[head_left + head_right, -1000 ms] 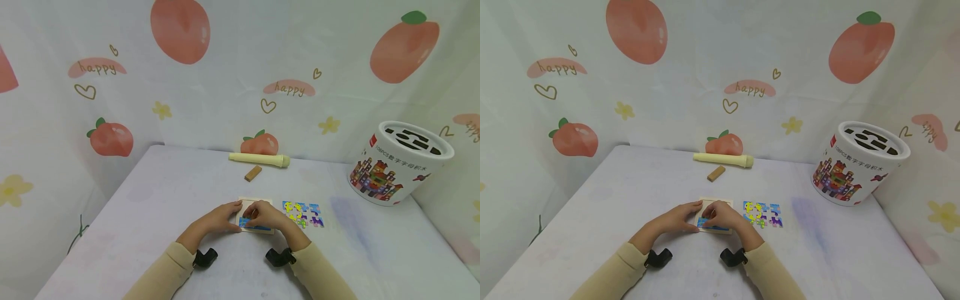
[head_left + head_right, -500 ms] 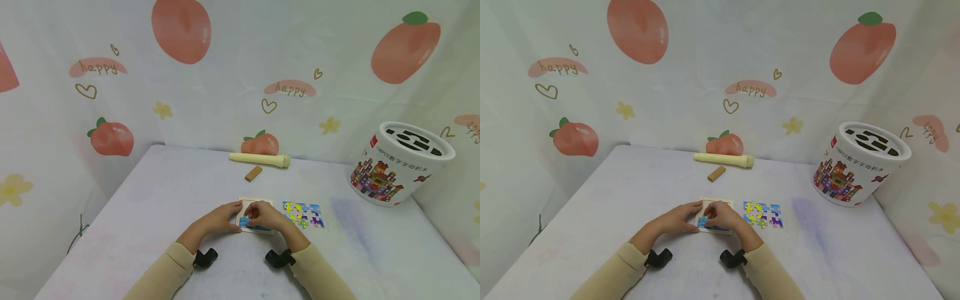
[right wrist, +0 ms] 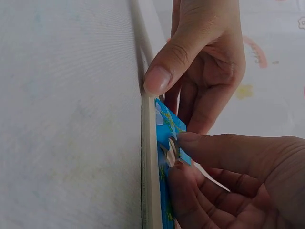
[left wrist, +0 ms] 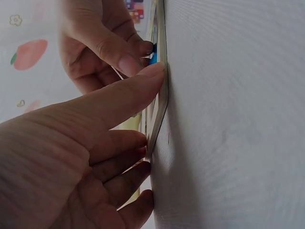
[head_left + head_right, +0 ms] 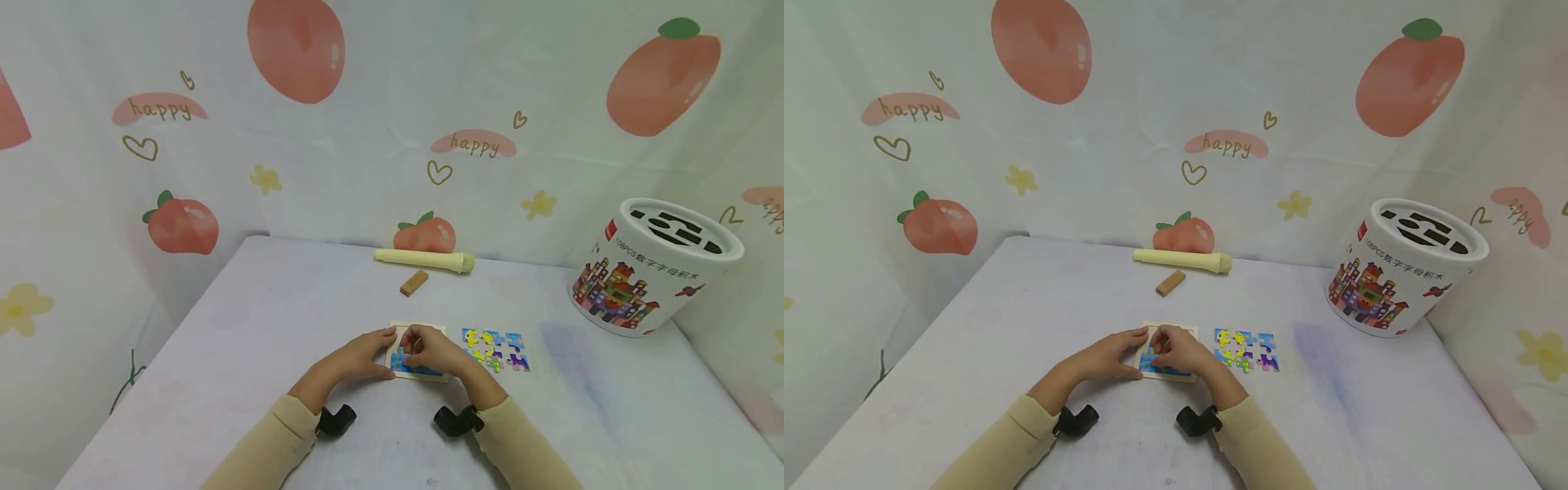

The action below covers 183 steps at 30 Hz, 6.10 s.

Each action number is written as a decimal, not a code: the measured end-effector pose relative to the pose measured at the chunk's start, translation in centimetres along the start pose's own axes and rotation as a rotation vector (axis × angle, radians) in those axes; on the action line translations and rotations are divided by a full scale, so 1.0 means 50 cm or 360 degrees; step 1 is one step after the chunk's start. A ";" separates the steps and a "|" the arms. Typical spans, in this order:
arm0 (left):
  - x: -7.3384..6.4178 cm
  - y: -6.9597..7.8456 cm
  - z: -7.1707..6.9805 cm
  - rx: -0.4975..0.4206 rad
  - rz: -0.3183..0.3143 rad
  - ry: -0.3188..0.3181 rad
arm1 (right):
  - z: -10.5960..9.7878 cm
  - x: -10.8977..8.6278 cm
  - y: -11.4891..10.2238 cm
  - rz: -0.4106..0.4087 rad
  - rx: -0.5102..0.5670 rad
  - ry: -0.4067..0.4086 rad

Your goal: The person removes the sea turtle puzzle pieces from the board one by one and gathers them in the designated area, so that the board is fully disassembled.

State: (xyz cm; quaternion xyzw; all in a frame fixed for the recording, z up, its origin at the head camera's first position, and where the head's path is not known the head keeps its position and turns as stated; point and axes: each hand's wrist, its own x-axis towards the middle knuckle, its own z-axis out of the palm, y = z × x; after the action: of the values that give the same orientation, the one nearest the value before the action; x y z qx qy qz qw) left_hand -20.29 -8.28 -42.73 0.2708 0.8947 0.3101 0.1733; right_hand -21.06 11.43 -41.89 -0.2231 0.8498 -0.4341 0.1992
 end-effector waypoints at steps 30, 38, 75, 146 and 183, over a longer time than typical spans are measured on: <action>-0.004 0.010 -0.001 0.0031 -0.0037 0.0028 | -0.059 -0.095 0.064 0.0156 0.0279 0.0143; -0.006 0.012 0.000 0.0045 -0.0056 0.0022 | -0.079 -0.147 0.088 0.0229 0.0266 0.0228; -0.005 0.014 0.000 0.0062 -0.0062 -0.0001 | -0.097 -0.215 0.114 0.0275 -0.0083 0.0357; -0.004 0.012 -0.001 0.0016 -0.0060 -0.0027 | -0.056 -0.042 0.020 0.0027 -0.0272 -0.0026; -0.007 0.012 -0.004 -0.0006 -0.0052 -0.0025 | -0.028 -0.034 0.003 0.0050 -0.0320 0.0033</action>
State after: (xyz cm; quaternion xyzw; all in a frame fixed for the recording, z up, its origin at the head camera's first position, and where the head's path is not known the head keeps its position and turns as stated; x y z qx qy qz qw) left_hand -19.89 -8.17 -42.16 0.2583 0.8970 0.3069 0.1858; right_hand -20.42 13.36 -40.97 -0.2241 0.8944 -0.3458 0.1737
